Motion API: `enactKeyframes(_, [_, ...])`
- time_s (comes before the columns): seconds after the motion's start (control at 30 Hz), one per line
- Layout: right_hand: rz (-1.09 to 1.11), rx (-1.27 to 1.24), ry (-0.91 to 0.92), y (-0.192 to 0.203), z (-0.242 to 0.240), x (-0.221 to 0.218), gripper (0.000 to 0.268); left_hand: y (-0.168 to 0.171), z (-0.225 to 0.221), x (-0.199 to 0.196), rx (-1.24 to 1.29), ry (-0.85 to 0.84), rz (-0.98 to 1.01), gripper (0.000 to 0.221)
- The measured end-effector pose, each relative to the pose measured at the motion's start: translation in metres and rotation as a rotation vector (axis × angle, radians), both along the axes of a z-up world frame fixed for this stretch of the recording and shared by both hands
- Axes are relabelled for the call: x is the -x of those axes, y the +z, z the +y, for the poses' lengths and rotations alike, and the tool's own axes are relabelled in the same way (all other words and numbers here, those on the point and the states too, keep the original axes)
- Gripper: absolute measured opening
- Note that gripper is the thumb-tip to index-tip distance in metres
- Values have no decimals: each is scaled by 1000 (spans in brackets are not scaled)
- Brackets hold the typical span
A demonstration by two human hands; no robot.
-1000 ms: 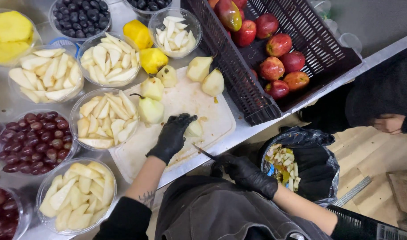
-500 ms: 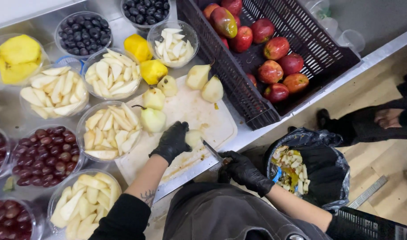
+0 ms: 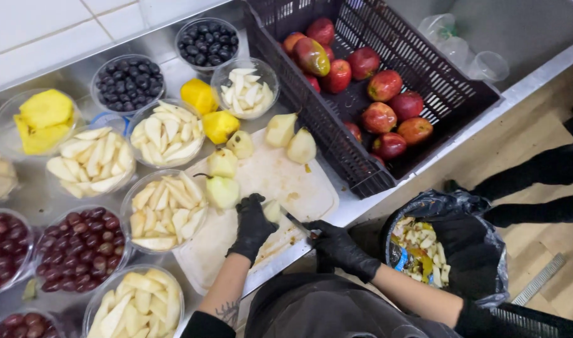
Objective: Cutting and preparing pears on a cutting board in a produce preparation area.
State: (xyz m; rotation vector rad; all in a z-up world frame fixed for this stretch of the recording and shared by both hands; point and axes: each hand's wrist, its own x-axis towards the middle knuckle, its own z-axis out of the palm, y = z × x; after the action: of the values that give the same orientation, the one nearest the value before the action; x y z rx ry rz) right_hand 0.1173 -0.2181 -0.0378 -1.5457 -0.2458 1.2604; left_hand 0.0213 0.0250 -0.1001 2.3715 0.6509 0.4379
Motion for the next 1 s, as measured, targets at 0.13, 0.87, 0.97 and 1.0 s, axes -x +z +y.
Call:
enactKeyframes(0.13, [-192,103,43,19,-10,7,42,21,-10,-10,-88,71,258,75])
enactKeyframes(0.87, [-260,14,157,43,54,0,39,33,-38,8,327,280,-279,60])
enactKeyframes(0.97, [-301,87,180,43,62,-8,36,10,-28,0,418,293,-287,64])
enactKeyframes(1.0, [-303,84,177,42,63,-11,36,12,-24,-4,415,290,-288,64])
